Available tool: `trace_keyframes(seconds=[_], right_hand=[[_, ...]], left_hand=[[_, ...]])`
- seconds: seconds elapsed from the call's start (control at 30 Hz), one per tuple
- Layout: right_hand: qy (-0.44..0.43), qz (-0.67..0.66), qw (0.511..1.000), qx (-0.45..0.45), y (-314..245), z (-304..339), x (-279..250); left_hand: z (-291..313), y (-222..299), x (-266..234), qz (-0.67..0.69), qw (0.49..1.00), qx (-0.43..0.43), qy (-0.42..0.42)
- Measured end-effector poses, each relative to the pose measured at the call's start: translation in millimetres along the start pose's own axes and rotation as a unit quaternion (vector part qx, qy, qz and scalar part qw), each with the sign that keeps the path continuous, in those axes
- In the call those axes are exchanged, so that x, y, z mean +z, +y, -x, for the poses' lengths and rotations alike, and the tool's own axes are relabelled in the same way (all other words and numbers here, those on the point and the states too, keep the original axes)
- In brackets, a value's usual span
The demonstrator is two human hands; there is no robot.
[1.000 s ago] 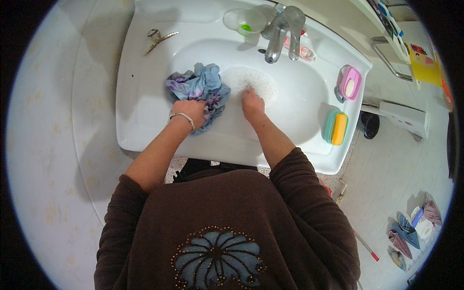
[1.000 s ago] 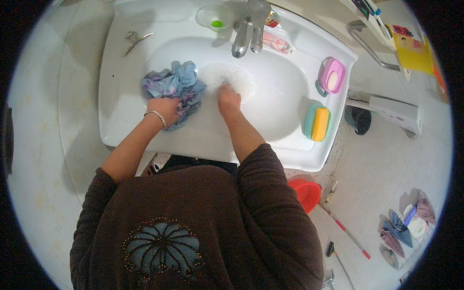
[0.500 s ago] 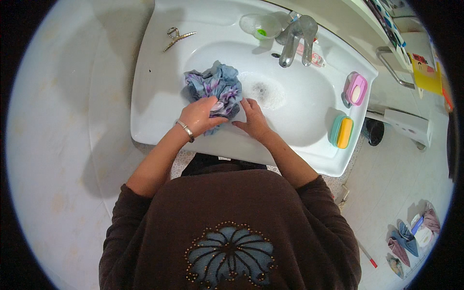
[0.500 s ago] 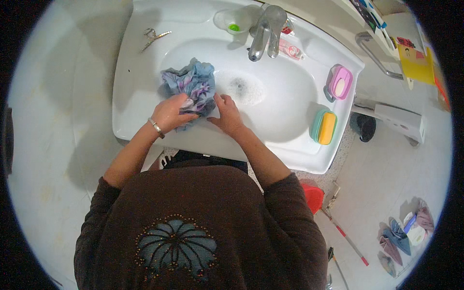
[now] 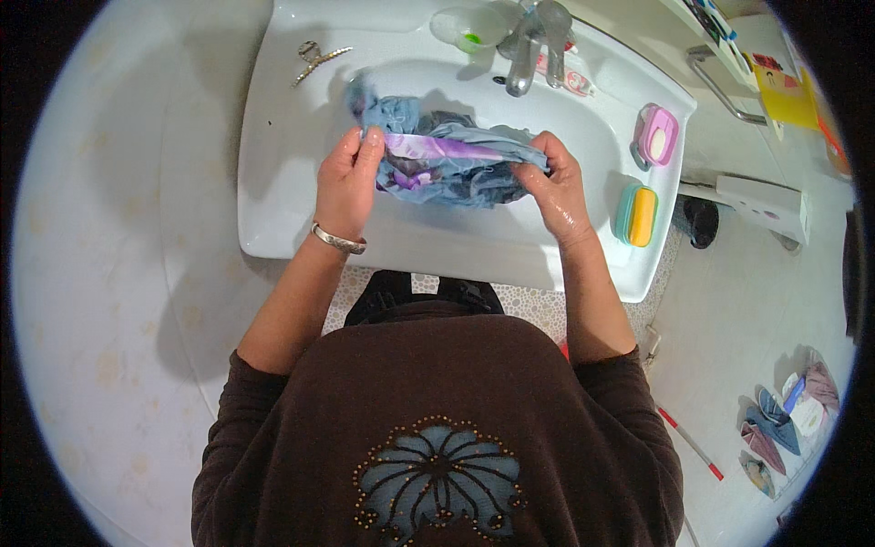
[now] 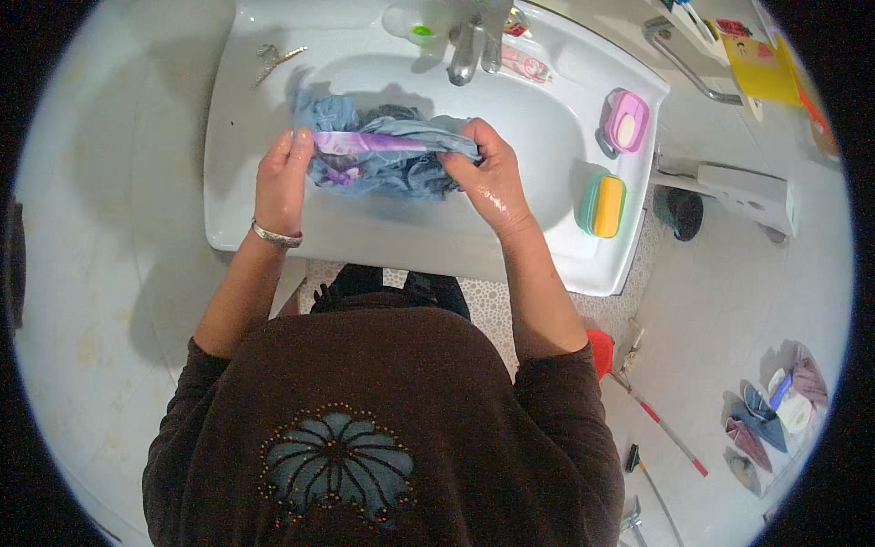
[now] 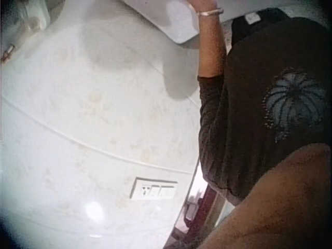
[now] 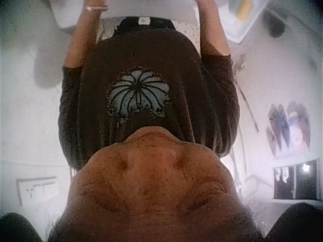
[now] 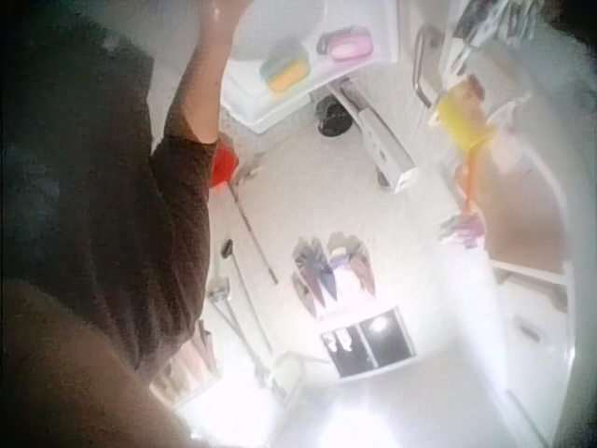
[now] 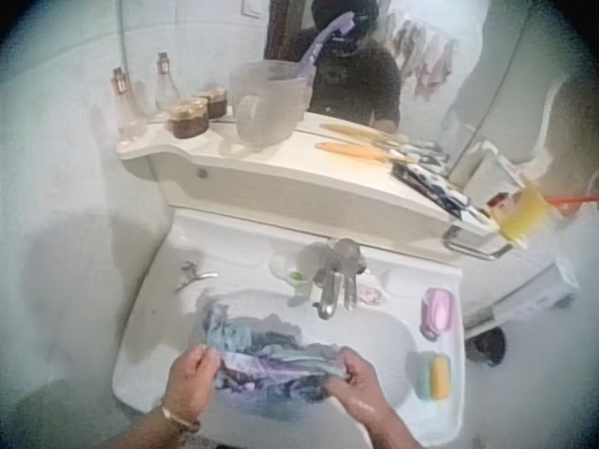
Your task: The person hand washes a small piece of patterned fabric in a bathroom sink. They repeatedly wet, rub, and wring the fabric under running water, then rinse and wring it again before the clip ends.
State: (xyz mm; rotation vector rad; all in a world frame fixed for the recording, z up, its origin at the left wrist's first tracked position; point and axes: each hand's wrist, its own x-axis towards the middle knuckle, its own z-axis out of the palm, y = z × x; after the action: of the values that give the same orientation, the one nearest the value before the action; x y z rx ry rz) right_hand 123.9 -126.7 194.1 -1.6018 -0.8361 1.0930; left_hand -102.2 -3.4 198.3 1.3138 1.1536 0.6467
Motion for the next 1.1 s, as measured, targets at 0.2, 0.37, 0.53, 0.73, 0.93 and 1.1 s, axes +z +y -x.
trace_keyframes(seconds=[0.2, 0.37, 0.53, 0.73, 0.93, 1.1], right_hand=[[-0.002, 0.341, 0.934, -0.102, 57, 3, -11], [0.035, 0.399, 0.906, -0.137, 119, 17, 45], [-0.046, 0.315, 0.937, -0.147, 113, -8, 81], [-0.047, 0.177, 0.982, -0.035, 97, 25, 45], [-0.005, -0.015, 0.999, 0.039, 60, 61, -9], [0.070, -0.323, 0.944, -0.015, 26, 68, -14]], left_hand=[[17, 3, 13, 0.211, 0.976, -0.025, -0.043], [33, 30, 21, 0.372, 0.927, -0.032, -0.029], [33, 43, 17, 0.381, 0.922, -0.018, -0.060], [-28, 19, -34, -0.314, 0.949, -0.027, -0.014], [-36, -45, 16, -0.359, 0.894, 0.252, -0.095], [-66, -90, 85, -0.163, 0.916, 0.139, -0.340]])
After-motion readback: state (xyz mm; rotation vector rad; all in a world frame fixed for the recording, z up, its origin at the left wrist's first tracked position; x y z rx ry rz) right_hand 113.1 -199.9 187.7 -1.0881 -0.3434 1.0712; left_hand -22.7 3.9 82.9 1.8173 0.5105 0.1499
